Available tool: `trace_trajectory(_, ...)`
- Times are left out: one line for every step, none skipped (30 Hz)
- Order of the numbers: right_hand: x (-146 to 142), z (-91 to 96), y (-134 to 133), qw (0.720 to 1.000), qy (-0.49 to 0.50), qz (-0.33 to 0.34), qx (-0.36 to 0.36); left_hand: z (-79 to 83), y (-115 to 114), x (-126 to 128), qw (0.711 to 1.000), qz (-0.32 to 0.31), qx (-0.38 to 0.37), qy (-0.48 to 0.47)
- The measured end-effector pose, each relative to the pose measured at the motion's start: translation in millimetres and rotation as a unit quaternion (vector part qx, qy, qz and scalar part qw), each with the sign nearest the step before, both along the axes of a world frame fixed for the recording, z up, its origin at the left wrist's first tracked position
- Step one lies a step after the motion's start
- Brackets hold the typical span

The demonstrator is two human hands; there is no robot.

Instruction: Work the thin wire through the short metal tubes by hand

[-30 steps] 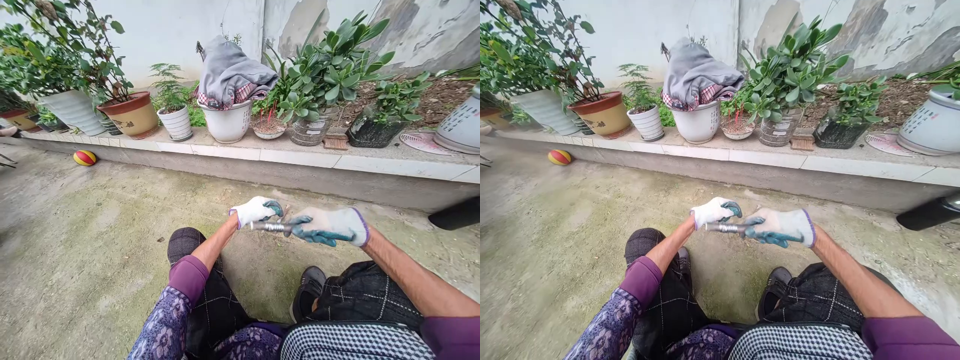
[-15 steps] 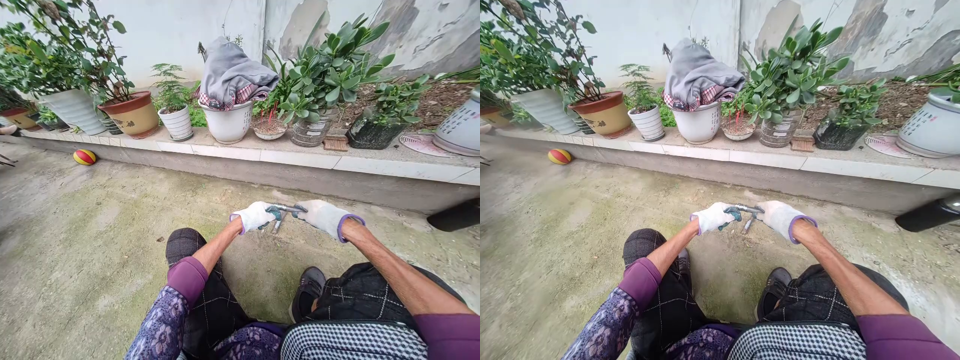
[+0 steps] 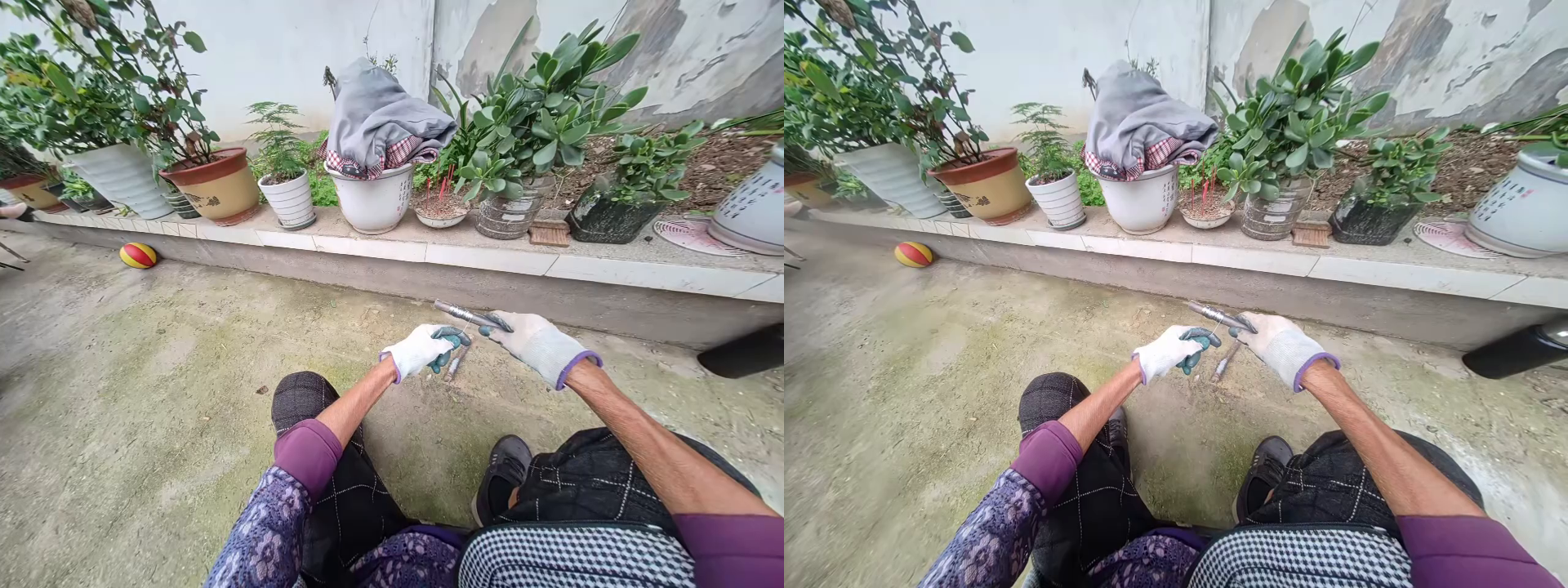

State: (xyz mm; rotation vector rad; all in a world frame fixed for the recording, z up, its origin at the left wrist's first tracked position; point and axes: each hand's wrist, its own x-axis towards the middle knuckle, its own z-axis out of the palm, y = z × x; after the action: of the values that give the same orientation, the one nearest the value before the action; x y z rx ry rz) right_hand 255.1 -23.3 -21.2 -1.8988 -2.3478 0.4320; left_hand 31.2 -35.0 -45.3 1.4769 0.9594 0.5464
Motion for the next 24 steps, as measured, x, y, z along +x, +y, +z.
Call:
trace_trajectory(0.1, -0.3, 0.5, 1.000, 0.006, -0.005, 0.005, -1.2, 0.4, 0.1, 1.000, -0.003, -0.001, -0.008)
trace_trajectory(0.1, -0.3, 0.6, 1.000, 0.017, -0.009, 0.012, -2.4, 0.9, 0.2, 1.000, -0.007, -0.006, -0.017)
trace_trajectory(0.1, 0.1, 0.3, 0.999, 0.035, -0.012, 0.016, -3.5, 1.6, 0.3, 1.000, -0.009, -0.014, -0.026)
trace_trajectory(0.0, 0.8, -0.4, 0.998, 0.059, -0.018, 0.013, -4.4, 2.3, 0.4, 0.999, -0.010, -0.025, -0.035)
trace_trajectory(0.0, 2.1, -1.6, 0.995, 0.091, -0.027, 0.001, -5.0, 3.0, 0.5, 0.998, -0.009, -0.035, -0.042)
trace_trajectory(-0.1, 3.8, -3.2, 0.990, 0.130, -0.041, -0.019, -5.2, 3.5, 0.6, 0.998, -0.007, -0.045, -0.045)
trace_trajectory(-0.1, 6.1, -5.2, 0.982, 0.174, -0.060, -0.043, -5.0, 3.9, 0.7, 0.998, -0.004, -0.052, -0.046)
trace_trajectory(-0.1, 8.8, -7.5, 0.970, 0.220, -0.079, -0.067, -4.5, 4.1, 0.8, 0.997, -0.003, -0.059, -0.043)
trace_trajectory(-0.1, 12.0, -10.1, 0.955, 0.266, -0.096, -0.087, -3.7, 4.0, 0.7, 0.997, -0.004, -0.063, -0.039)
trace_trajectory(-0.2, 15.5, -12.9, 0.938, 0.312, -0.106, -0.105, -2.8, 3.8, 0.7, 0.997, -0.007, -0.065, -0.037)
trace_trajectory(-0.2, 19.0, -16.0, 0.920, 0.357, -0.110, -0.122, -1.9, 3.6, 0.6, 0.997, -0.011, -0.065, -0.036)
trace_trajectory(-0.4, 22.2, -19.0, 0.900, 0.397, -0.107, -0.143, -1.1, 3.4, 0.5, 0.997, -0.014, -0.062, -0.036)
trace_trajectory(-0.5, 25.0, -22.0, 0.881, 0.431, -0.097, -0.167, -0.6, 3.3, 0.5, 0.998, -0.014, -0.056, -0.036)
trace_trajectory(-0.7, 27.2, -24.7, 0.865, 0.457, -0.084, -0.192, -0.4, 3.5, 0.5, 0.998, -0.012, -0.049, -0.033)
trace_trajectory(-0.8, 28.5, -27.0, 0.852, 0.473, -0.067, -0.217, -0.5, 4.1, 0.5, 0.999, -0.007, -0.040, -0.025)
trace_trajectory(-0.7, 29.1, -28.7, 0.844, 0.477, -0.046, -0.240, -0.8, 5.0, 0.6, 0.999, -0.001, -0.030, -0.010)
trace_trajectory(-0.6, 28.9, -29.8, 0.843, 0.467, -0.023, -0.265, -1.1, 6.2, 0.5, 1.000, 0.004, -0.018, 0.010)
trace_trajectory(-0.4, 28.1, -30.4, 0.847, 0.443, 0.003, -0.295, -1.3, 7.7, 0.3, 1.000, 0.003, -0.003, 0.030)
trace_trajectory(-0.2, 26.7, -30.6, 0.852, 0.410, 0.029, -0.326, -1.2, 9.2, -0.2, 0.999, -0.006, 0.013, 0.053)
trace_trajectory(-0.2, 24.8, -30.6, 0.858, 0.369, 0.052, -0.354, -0.5, 10.7, -1.0, 0.996, -0.020, 0.030, 0.080)
trace_trajectory(-0.5, 22.4, -30.6, 0.864, 0.327, 0.071, -0.377, 0.6, 11.9, -2.1, 0.992, -0.037, 0.050, 0.111)
trace_trajectory(-1.2, 19.4, -30.7, 0.870, 0.286, 0.085, -0.393, 2.1, 12.5, -3.4, 0.986, -0.054, 0.071, 0.142)
trace_trajectory(-2.3, 15.9, -30.7, 0.877, 0.249, 0.096, -0.399, 3.9, 12.4, -4.9, 0.979, -0.066, 0.089, 0.173)
trace_trajectory(-3.7, 11.7, -30.4, 0.890, 0.214, 0.103, -0.388, 5.6, 11.6, -6.3, 0.971, -0.072, 0.102, 0.202)
